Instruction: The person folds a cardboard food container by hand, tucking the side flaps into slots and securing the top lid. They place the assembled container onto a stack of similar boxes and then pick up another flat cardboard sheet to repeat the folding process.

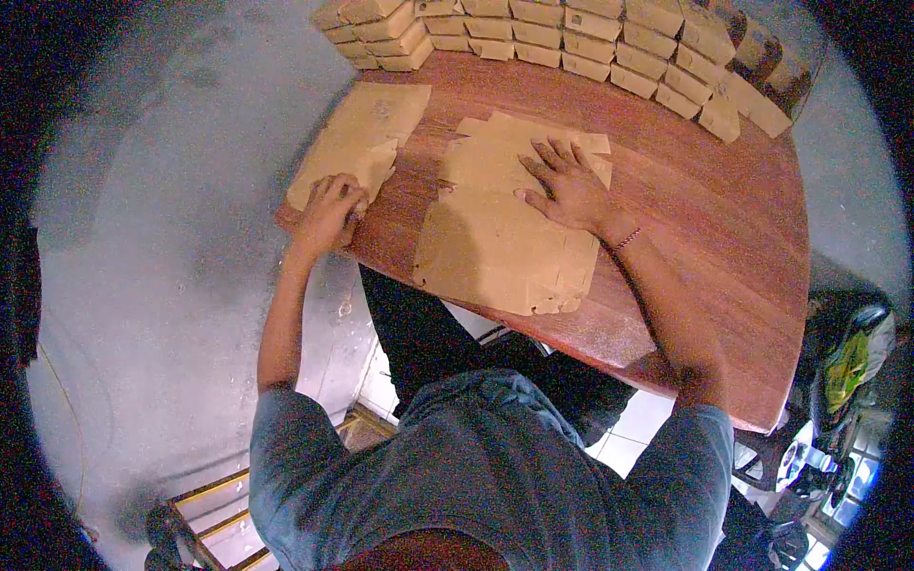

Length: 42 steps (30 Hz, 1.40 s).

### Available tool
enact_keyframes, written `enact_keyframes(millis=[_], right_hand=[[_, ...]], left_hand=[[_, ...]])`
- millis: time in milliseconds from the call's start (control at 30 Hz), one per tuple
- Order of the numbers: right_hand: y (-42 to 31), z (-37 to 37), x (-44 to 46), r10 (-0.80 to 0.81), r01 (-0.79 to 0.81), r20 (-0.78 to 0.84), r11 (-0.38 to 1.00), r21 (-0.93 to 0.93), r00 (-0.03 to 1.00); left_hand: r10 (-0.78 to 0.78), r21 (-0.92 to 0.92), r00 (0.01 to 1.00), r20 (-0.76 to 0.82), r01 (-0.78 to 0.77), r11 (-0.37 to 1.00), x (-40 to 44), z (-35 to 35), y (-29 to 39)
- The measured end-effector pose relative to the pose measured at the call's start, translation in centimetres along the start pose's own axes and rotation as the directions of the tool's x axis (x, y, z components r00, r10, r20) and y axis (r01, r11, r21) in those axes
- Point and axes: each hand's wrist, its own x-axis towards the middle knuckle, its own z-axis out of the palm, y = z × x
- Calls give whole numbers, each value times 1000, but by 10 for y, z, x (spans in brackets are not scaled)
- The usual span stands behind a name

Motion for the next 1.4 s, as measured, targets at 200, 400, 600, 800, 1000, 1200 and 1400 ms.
enact_keyframes(millis=[200, 400, 600, 800, 1000, 1200, 1400], right_hand=[[1, 0, -1, -16, 16, 4, 1000, 4, 1000], [2, 5, -1, -11, 11, -22, 1000, 18, 1000], [5, 6, 0, -19, 19, -11, 1000, -6, 1000], [5, 6, -1, -25, 24, -14, 1000, -14, 1000], [5, 6, -1, -20, 20, -16, 1000, -9, 1000], [2, 3, -2, 0, 0, -18, 1000, 20, 1000], [1, 1, -3, 6, -5, -21, 999, 37, 1000]], left_hand=[[2, -117, 984, 176, 19, 993, 19, -8, -14], [12, -201, 975, 223, 34, 979, 25, -4, -28], [41, -217, 979, 198, 3, 976, 23, 0, -30], [26, -185, 972, 232, 18, 983, 23, -8, -21], [17, -163, 973, 231, 22, 986, 23, -8, -20], [-2, -169, 974, 226, 42, 985, 23, -6, -19], [-13, -145, 968, 251, 51, 988, 26, -8, -21]])
